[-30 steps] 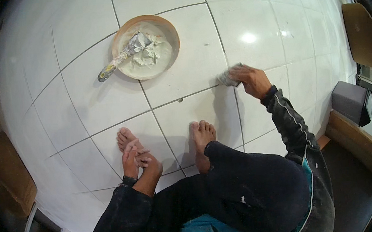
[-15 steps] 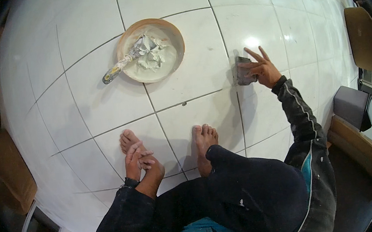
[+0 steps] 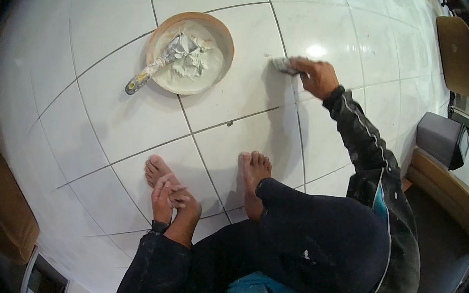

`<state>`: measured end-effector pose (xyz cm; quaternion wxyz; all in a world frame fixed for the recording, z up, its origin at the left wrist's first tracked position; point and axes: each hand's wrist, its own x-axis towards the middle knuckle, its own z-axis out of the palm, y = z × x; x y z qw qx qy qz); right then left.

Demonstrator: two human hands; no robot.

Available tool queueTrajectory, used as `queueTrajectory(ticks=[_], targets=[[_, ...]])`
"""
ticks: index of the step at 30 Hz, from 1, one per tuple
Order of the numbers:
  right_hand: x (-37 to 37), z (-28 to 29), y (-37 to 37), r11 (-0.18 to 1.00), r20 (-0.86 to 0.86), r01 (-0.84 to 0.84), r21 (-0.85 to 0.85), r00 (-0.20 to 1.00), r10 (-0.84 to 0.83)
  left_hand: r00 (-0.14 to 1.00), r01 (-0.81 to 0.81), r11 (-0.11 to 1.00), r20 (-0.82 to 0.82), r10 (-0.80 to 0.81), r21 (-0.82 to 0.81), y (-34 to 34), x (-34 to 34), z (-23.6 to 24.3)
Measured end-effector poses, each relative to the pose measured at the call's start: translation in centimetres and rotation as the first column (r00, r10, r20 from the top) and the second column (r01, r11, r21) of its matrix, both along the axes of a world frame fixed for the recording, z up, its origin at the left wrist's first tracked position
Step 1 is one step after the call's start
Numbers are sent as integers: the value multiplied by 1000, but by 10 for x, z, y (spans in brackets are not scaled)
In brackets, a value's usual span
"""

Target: The person applies grout to the gaps between floor tiles using a scraper, repeatedly picking up material from a container and wiping it into the tile joints.

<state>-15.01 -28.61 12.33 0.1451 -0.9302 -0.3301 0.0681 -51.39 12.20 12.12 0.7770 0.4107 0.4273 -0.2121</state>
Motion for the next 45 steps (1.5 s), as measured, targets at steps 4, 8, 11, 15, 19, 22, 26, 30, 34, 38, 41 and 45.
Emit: queueTrajectory(ticks=[4, 8, 11, 15, 19, 22, 26, 30, 34, 38, 41, 45], targets=[[-66, 11, -30, 997, -154, -19, -74, 988, 7, 998, -10, 999, -59, 13, 36, -2, 3, 4], [-138, 21, -52, 990, -246, 17, -140, 968, -51, 1000, -10, 1000, -28, 11, 22, -1, 8, 6], [-176, 31, -64, 983, -257, -24, -182, 966, -24, 997, 32, 998, -66, -29, 49, -1, 16, 9], [-172, 47, -54, 958, -537, 242, -150, 794, -285, 997, 54, 998, -49, -54, 10, 5, 14, 2], [-130, 37, -23, 809, -378, 556, 189, 802, -463, 994, 108, 994, -29, -108, 0, 4, 22, 3], [-105, 27, 11, 858, -106, 507, 82, 860, -499, 992, 123, 992, -38, -122, 11, 4, 23, 4], [-117, -21, 59, 873, 184, 423, -241, 903, -387, 995, 102, 994, -21, -101, 39, 3, 20, -1], [-132, -12, 62, 939, 163, 291, -182, 951, -263, 998, 62, 998, -18, -61, 29, 3, 16, -1], [-94, 7, 42, 939, -93, 296, -175, 944, -315, 999, 28, 999, -34, -27, 31, 3, 7, 1], [-19, -5, 12, 988, 143, 153, 27, 977, -155, 997, 78, 996, -21, -77, 34, 2, 19, 7], [2, 3, 10, 990, 18, 141, 5, 990, -141, 997, 80, 997, -21, -80, 19, 2, 20, 7], [-32, -1, -4, 998, -218, -21, -54, 976, 9, 999, 43, 999, -30, -43, 24, 7, 6, 7]])
